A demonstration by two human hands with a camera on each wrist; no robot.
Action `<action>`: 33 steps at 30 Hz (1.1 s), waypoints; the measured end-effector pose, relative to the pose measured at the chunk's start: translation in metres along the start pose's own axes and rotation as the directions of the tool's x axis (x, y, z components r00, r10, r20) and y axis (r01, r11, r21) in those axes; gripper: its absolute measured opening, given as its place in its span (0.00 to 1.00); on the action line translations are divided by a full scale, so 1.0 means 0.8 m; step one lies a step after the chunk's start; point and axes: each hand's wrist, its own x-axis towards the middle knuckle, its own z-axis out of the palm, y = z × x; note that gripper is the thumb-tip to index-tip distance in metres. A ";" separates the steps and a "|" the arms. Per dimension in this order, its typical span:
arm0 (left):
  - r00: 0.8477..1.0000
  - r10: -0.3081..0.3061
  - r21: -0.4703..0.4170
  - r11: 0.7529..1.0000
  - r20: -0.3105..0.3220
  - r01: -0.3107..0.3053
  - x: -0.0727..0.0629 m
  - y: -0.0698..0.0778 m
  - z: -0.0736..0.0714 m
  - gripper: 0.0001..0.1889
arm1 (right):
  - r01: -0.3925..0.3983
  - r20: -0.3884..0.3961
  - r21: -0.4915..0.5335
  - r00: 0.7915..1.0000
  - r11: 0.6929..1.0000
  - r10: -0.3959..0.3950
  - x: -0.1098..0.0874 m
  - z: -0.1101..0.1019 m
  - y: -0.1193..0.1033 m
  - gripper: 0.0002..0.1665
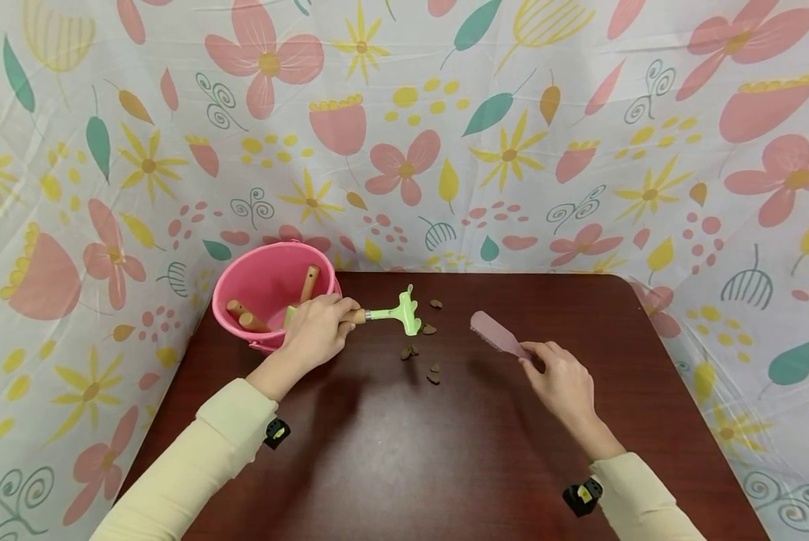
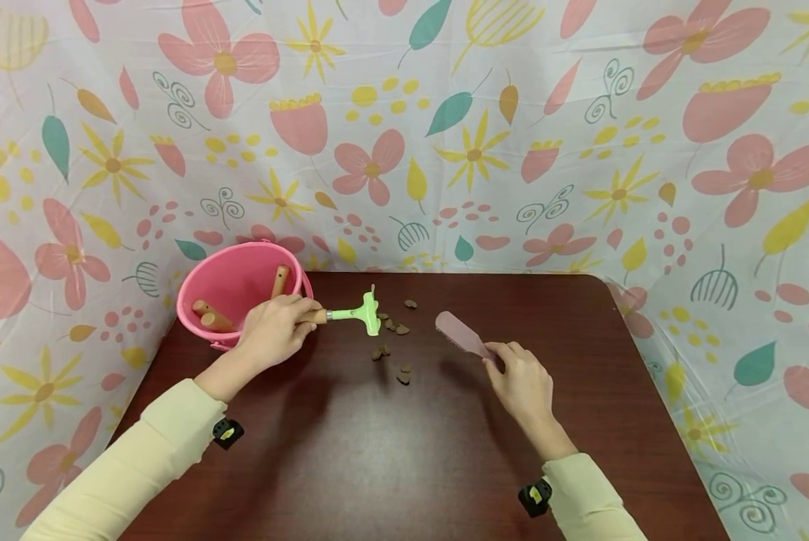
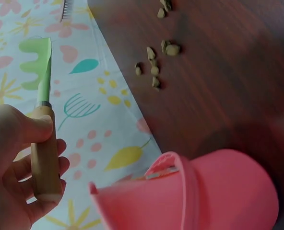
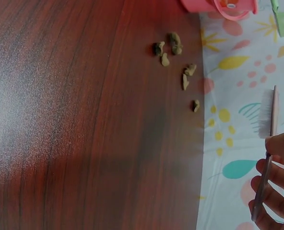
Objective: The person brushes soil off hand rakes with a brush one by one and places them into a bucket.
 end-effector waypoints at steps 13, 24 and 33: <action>0.999 -0.014 0.111 0.994 0.043 0.009 0.009 -0.017 -0.035 0.13 | 0.005 0.017 -0.004 1.000 1.000 -0.005 0.002 -0.001 0.003 0.16; 0.989 -0.119 0.126 0.986 0.088 0.107 0.012 -0.051 -0.066 0.15 | 0.028 0.038 -0.015 0.999 1.000 -0.027 0.007 -0.009 0.005 0.15; 0.953 -0.263 0.162 0.957 0.149 0.239 0.009 -0.093 -0.085 0.14 | 0.013 0.080 -0.031 0.997 0.999 -0.010 0.007 -0.013 0.007 0.15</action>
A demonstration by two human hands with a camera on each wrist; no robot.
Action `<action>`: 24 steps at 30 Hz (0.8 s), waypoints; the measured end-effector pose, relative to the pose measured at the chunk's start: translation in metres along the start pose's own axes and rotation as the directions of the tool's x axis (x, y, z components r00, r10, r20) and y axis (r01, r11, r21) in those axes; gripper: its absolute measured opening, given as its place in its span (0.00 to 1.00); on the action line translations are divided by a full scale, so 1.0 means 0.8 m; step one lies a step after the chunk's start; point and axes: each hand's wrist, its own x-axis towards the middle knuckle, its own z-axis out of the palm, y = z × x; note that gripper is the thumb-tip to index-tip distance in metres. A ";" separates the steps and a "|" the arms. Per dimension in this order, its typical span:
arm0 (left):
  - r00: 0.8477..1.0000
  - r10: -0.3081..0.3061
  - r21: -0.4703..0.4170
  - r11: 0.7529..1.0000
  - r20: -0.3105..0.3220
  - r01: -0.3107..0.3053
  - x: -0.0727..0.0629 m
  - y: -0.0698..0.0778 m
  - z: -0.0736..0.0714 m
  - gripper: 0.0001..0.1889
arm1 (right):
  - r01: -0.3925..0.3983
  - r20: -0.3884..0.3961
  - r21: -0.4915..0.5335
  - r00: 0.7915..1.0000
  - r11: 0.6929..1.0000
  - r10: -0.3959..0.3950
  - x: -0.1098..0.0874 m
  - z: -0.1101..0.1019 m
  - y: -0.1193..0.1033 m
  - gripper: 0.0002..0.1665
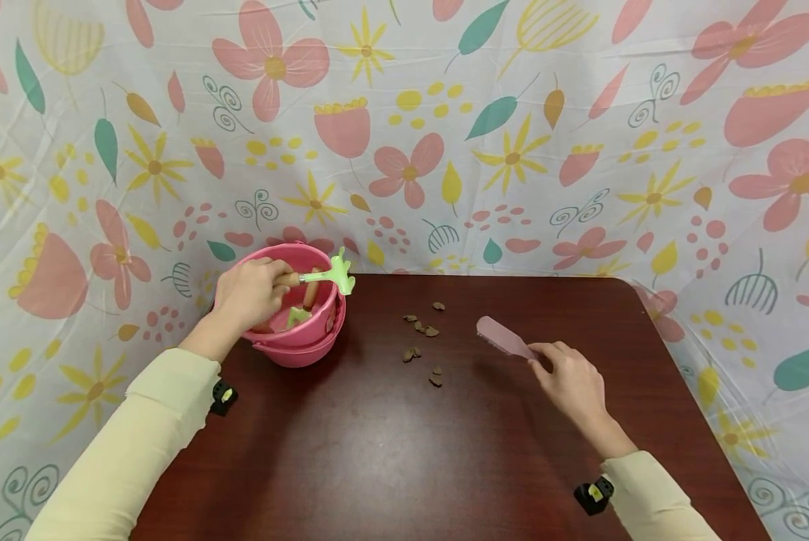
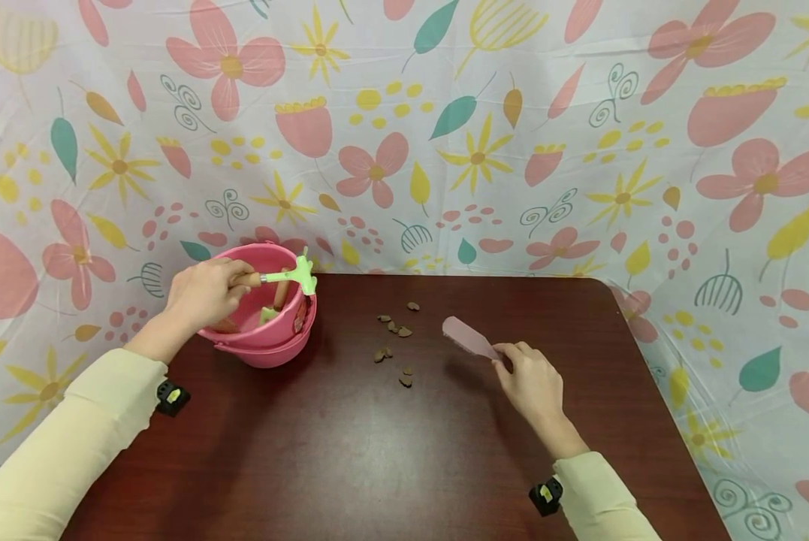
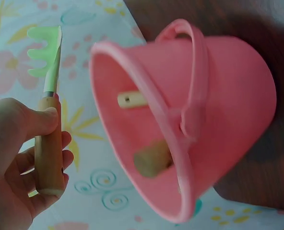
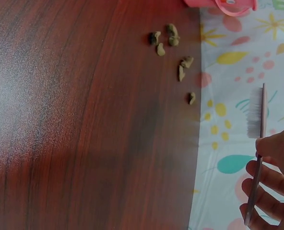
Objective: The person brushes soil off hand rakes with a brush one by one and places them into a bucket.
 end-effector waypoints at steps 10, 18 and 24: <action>0.989 -0.116 0.023 0.993 0.096 0.114 0.000 -0.032 -0.011 0.15 | -0.005 0.002 -0.010 1.000 1.000 0.005 -0.001 -0.003 0.005 0.15; 0.973 -0.161 0.070 0.986 0.167 0.152 0.006 -0.051 -0.013 0.14 | 0.000 0.000 -0.017 1.000 1.000 0.000 -0.004 -0.004 0.008 0.15; 0.962 -0.182 0.093 0.982 0.205 0.166 0.009 -0.061 -0.013 0.14 | -0.003 -0.005 -0.016 1.000 1.000 0.003 -0.004 -0.005 0.010 0.14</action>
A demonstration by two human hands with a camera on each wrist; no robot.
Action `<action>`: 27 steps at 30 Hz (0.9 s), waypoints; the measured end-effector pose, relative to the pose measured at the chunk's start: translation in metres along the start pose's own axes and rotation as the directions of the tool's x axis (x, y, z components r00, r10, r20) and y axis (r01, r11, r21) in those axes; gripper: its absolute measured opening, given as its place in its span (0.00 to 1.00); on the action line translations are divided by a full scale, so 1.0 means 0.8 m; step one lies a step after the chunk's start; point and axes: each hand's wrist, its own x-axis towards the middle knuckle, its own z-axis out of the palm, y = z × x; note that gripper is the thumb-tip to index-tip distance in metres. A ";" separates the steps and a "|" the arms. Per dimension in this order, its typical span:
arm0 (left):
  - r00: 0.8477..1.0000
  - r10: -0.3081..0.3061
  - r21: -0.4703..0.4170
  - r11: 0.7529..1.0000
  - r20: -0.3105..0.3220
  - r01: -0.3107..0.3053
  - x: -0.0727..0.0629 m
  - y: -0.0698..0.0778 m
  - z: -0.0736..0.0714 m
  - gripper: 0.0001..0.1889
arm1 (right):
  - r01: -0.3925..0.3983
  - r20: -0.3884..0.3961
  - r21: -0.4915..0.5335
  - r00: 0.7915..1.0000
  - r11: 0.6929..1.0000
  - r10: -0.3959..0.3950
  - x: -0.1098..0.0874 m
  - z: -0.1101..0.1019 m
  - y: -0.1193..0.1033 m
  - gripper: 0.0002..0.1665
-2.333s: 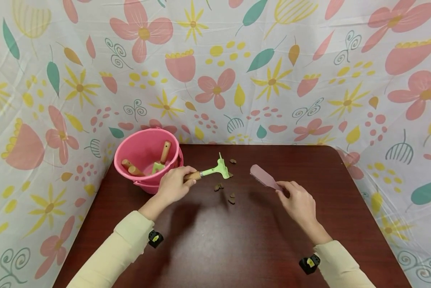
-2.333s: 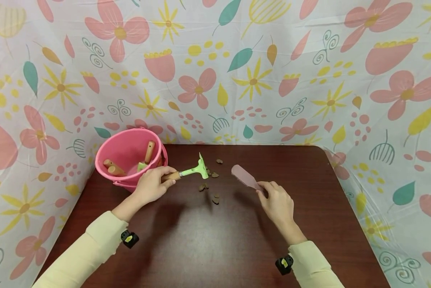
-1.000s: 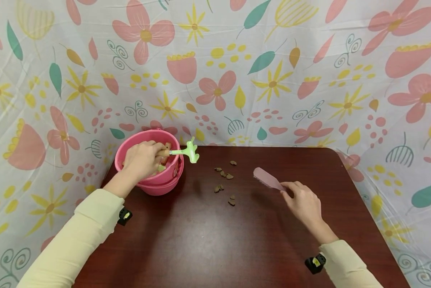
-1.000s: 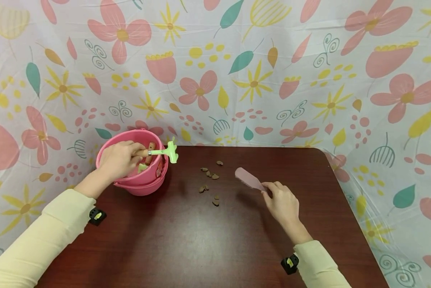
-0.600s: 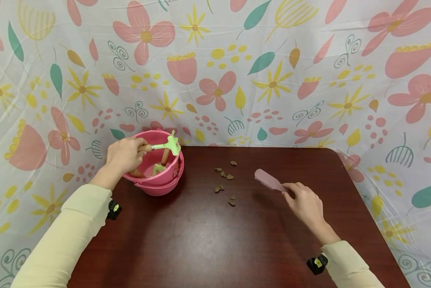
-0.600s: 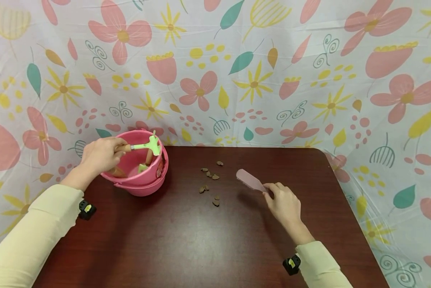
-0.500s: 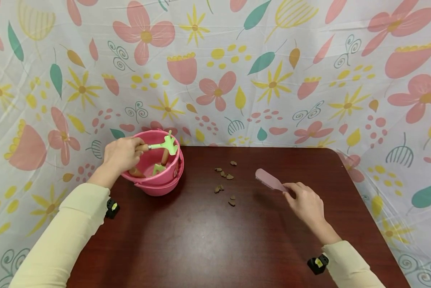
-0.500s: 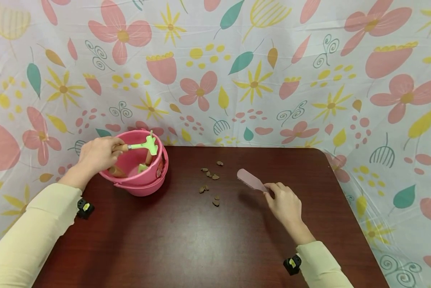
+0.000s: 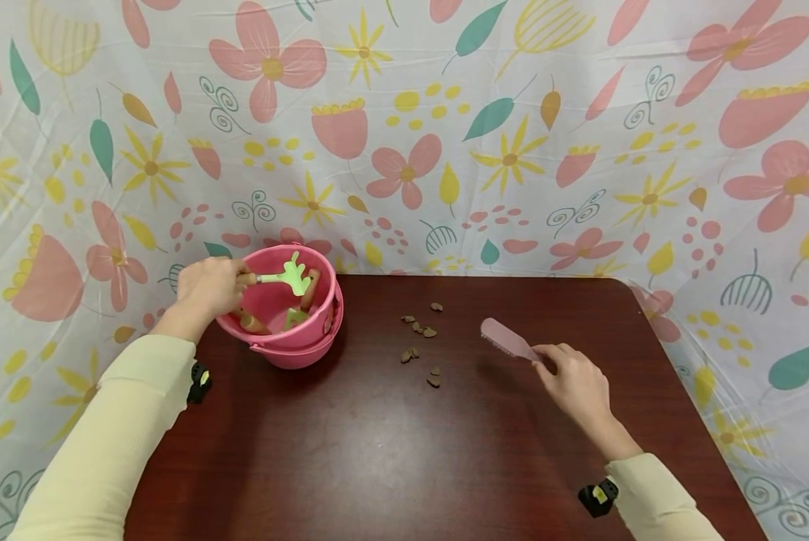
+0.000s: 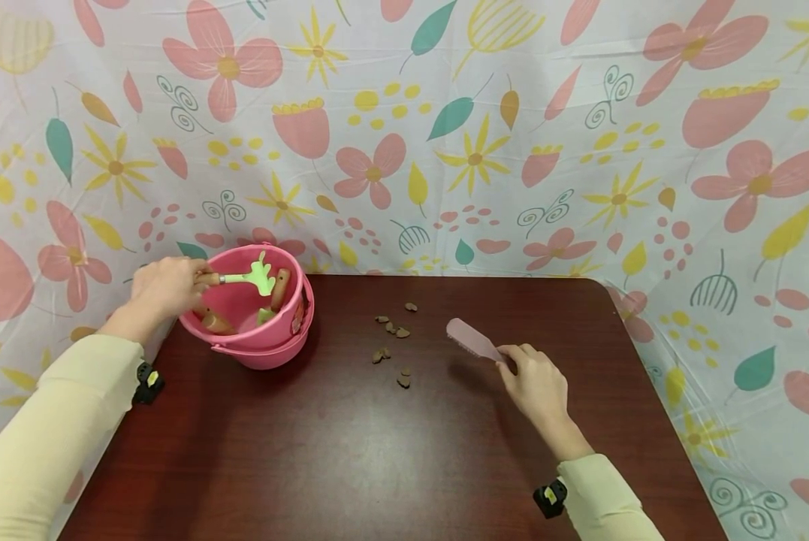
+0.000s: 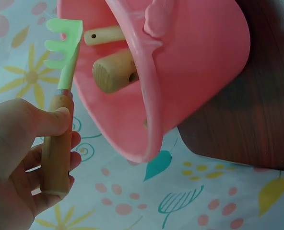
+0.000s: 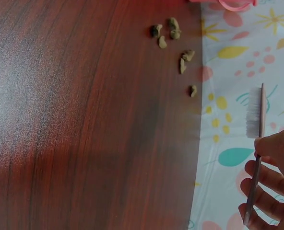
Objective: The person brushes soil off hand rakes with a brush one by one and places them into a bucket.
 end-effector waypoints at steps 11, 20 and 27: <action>0.995 -0.001 0.060 0.998 0.104 -0.005 0.012 0.006 -0.005 0.17 | 0.001 0.002 0.001 1.000 1.000 -0.001 -0.002 0.000 0.001 0.14; 0.983 0.020 0.131 0.990 0.184 -0.045 0.022 0.018 -0.011 0.13 | -0.004 -0.001 0.002 1.000 1.000 0.004 -0.004 -0.001 0.000 0.15; 0.978 0.022 0.173 0.983 0.209 -0.059 0.027 0.030 -0.008 0.15 | -0.002 -0.001 -0.002 1.000 1.000 0.002 -0.006 -0.001 0.001 0.15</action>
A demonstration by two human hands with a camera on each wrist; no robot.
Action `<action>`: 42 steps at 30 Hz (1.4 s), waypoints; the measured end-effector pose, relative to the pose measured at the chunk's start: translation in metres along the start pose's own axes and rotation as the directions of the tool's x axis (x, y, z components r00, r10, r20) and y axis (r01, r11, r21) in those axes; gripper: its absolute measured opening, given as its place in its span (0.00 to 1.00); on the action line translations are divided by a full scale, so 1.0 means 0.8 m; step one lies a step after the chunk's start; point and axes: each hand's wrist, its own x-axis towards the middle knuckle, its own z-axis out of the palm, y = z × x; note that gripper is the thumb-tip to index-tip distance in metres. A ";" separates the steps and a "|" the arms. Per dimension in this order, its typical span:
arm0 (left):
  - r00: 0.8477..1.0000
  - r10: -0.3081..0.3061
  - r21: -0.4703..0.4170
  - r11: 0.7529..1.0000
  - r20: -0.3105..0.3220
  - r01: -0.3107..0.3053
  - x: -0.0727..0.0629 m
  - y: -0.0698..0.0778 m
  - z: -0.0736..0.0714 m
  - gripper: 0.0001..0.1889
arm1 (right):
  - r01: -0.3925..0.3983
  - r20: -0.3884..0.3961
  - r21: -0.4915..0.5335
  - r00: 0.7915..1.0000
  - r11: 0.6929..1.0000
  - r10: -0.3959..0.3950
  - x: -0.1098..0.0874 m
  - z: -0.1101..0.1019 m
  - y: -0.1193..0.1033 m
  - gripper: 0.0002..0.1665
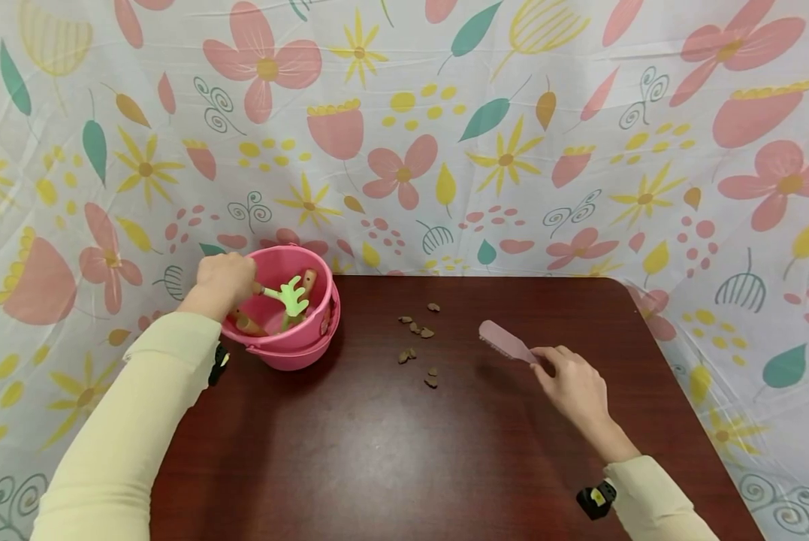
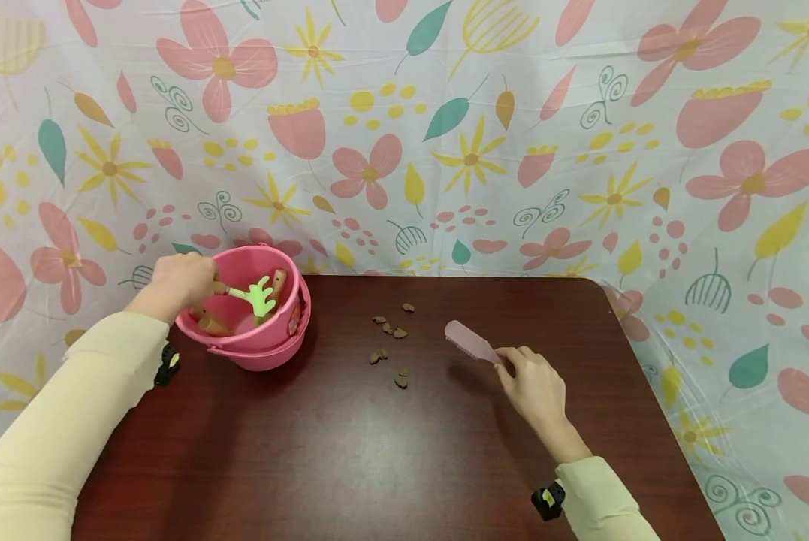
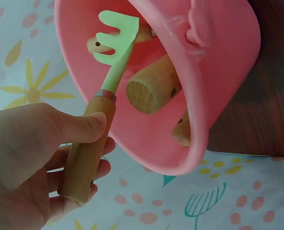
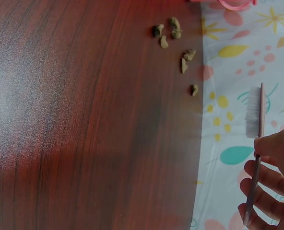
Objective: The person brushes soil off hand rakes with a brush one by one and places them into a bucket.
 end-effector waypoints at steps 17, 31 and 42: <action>0.998 0.054 0.036 0.998 0.038 -0.055 0.013 0.018 0.002 0.15 | -0.019 0.027 0.007 0.999 1.000 0.019 -0.004 0.000 -0.001 0.15; 0.997 0.048 0.043 0.998 -0.057 -0.045 0.006 0.012 -0.008 0.11 | -0.013 0.023 0.006 1.000 1.000 0.013 -0.005 0.000 0.000 0.15; 0.990 0.063 0.019 0.998 -0.128 -0.061 -0.002 0.016 -0.007 0.16 | -0.021 0.013 0.010 1.000 1.000 0.021 -0.005 0.003 -0.002 0.14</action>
